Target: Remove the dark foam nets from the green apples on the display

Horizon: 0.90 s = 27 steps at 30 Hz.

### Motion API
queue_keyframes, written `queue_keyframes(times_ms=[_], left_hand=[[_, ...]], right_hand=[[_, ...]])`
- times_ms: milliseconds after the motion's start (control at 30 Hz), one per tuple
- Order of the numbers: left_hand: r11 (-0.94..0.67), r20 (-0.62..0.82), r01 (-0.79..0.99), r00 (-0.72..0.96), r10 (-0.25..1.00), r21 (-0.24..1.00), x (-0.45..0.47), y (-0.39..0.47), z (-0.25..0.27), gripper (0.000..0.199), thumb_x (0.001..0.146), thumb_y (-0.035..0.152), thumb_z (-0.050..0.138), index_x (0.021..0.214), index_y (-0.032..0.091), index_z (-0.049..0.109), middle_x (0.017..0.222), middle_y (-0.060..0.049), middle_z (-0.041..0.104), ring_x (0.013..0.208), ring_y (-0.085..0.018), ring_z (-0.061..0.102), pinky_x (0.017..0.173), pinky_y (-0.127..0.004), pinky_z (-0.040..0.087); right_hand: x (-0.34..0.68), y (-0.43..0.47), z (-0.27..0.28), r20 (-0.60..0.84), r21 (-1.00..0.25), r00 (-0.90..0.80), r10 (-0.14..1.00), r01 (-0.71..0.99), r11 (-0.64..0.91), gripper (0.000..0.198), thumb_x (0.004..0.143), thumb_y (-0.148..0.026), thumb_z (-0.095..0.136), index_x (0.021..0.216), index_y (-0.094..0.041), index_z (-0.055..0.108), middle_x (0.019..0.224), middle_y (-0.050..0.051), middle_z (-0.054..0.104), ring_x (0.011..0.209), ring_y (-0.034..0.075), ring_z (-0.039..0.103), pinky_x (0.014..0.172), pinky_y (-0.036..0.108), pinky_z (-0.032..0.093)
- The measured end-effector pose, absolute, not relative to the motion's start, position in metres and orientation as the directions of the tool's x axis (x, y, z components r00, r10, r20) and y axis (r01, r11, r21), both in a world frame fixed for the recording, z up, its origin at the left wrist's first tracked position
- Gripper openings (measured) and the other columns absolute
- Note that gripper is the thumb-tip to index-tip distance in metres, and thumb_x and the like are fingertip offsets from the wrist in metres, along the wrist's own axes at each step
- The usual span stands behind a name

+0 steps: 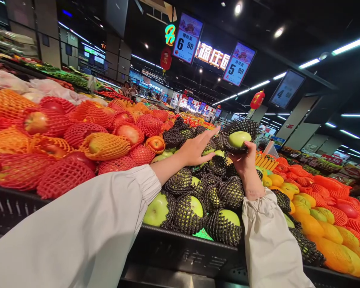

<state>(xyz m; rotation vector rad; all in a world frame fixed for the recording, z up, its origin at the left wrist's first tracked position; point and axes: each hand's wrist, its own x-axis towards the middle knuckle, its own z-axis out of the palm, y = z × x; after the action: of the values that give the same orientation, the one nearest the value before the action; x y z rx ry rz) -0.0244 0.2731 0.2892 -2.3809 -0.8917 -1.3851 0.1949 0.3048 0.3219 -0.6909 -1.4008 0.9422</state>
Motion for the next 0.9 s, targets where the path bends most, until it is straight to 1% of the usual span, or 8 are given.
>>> queue_keyframes(times_ms=[100, 167, 267, 400, 467, 633, 767, 900], left_hand=[[-0.776, 0.842, 0.623, 0.364, 0.398, 0.097, -0.024, 0.277, 0.288, 0.098, 0.086, 0.045, 0.064, 0.16, 0.023, 0.003, 0.16, -0.017, 0.034, 0.132, -0.034, 0.052, 0.095, -0.042, 0.055], [-0.78, 0.832, 0.62, 0.387, 0.397, 0.084, -0.024, 0.28, 0.287, 0.106, 0.082, 0.046, 0.068, 0.159, 0.021, -0.001, 0.162, -0.019, 0.029, 0.138, -0.036, 0.046, 0.098, -0.044, 0.053], [-0.791, 0.789, 0.612, 0.478, 0.387, 0.017, -0.026, 0.283, 0.286, 0.115, 0.075, 0.043, 0.074, 0.159, 0.02, -0.001, 0.157, -0.022, 0.035, 0.137, -0.037, 0.047, 0.099, -0.044, 0.053], [-0.822, 0.755, 0.564, 0.571, 0.321, -0.077, -0.027, 0.286, 0.284, 0.11, 0.074, 0.035, 0.075, 0.158, 0.023, 0.005, 0.151, -0.019, 0.045, 0.137, -0.035, 0.048, 0.1, -0.045, 0.052], [-0.831, 0.783, 0.55, 0.551, 0.288, -0.081, -0.027, 0.286, 0.283, 0.104, 0.076, 0.034, 0.072, 0.157, 0.024, 0.006, 0.151, -0.018, 0.046, 0.135, -0.033, 0.05, 0.101, -0.044, 0.052], [-0.738, 0.882, 0.674, 0.329, 0.338, 0.031, -0.026, 0.285, 0.281, 0.103, 0.076, 0.032, 0.07, 0.155, 0.021, 0.004, 0.156, -0.022, 0.039, 0.131, -0.035, 0.054, 0.09, -0.045, 0.056], [-0.682, 0.898, 0.717, 0.193, 0.396, 0.147, -0.026, 0.288, 0.281, 0.109, 0.071, 0.03, 0.074, 0.154, 0.02, 0.003, 0.157, -0.024, 0.035, 0.132, -0.037, 0.052, 0.091, -0.048, 0.056], [-0.742, 0.855, 0.662, 0.316, 0.41, 0.111, -0.025, 0.292, 0.281, 0.109, 0.067, 0.036, 0.077, 0.151, 0.022, 0.01, 0.154, -0.023, 0.04, 0.131, -0.038, 0.053, 0.092, -0.05, 0.055]], right_hand=[[0.192, 0.301, 0.319, 0.445, -0.893, -0.099, 0.89, -0.129, 0.432, 0.049, 0.06, -0.057, 0.066, 0.096, -0.025, 0.056, 0.09, 0.004, 0.067, 0.08, 0.023, 0.064, 0.043, 0.028, 0.043], [0.187, 0.296, 0.316, 0.424, -0.9, -0.227, 0.877, 0.002, 0.436, 0.052, 0.06, -0.053, 0.07, 0.101, -0.024, 0.056, 0.095, 0.005, 0.068, 0.084, 0.024, 0.064, 0.047, 0.029, 0.046], [0.181, 0.287, 0.314, 0.437, -0.811, -0.407, 0.802, 0.208, 0.547, 0.071, 0.056, -0.044, 0.08, 0.118, -0.025, 0.053, 0.111, 0.005, 0.065, 0.104, 0.026, 0.061, 0.079, 0.037, 0.057], [0.177, 0.279, 0.317, 0.428, -0.707, -0.493, 0.757, 0.339, 0.621, 0.095, 0.056, -0.05, 0.083, 0.138, -0.025, 0.041, 0.126, 0.008, 0.057, 0.125, 0.032, 0.05, 0.112, 0.049, 0.043], [0.177, 0.279, 0.318, 0.439, -0.698, -0.496, 0.749, 0.337, 0.632, 0.103, 0.057, -0.054, 0.083, 0.144, -0.027, 0.035, 0.129, 0.009, 0.054, 0.126, 0.034, 0.05, 0.112, 0.051, 0.043], [0.181, 0.288, 0.319, 0.498, -0.719, -0.394, 0.773, 0.311, 0.622, 0.123, 0.054, -0.065, 0.084, 0.151, -0.033, 0.016, 0.139, 0.014, 0.046, 0.107, 0.032, 0.061, 0.088, 0.054, 0.058], [0.184, 0.291, 0.322, 0.644, -0.618, -0.398, 0.653, 0.232, 0.751, 0.124, 0.054, -0.072, 0.081, 0.153, -0.039, 0.014, 0.158, 0.011, 0.029, 0.128, 0.033, 0.052, 0.102, 0.052, 0.053], [0.182, 0.289, 0.322, 0.629, -0.471, -0.555, 0.544, 0.284, 0.835, 0.121, 0.051, -0.057, 0.091, 0.152, -0.031, 0.029, 0.163, 0.009, 0.027, 0.146, 0.034, 0.036, 0.122, 0.051, 0.032]])
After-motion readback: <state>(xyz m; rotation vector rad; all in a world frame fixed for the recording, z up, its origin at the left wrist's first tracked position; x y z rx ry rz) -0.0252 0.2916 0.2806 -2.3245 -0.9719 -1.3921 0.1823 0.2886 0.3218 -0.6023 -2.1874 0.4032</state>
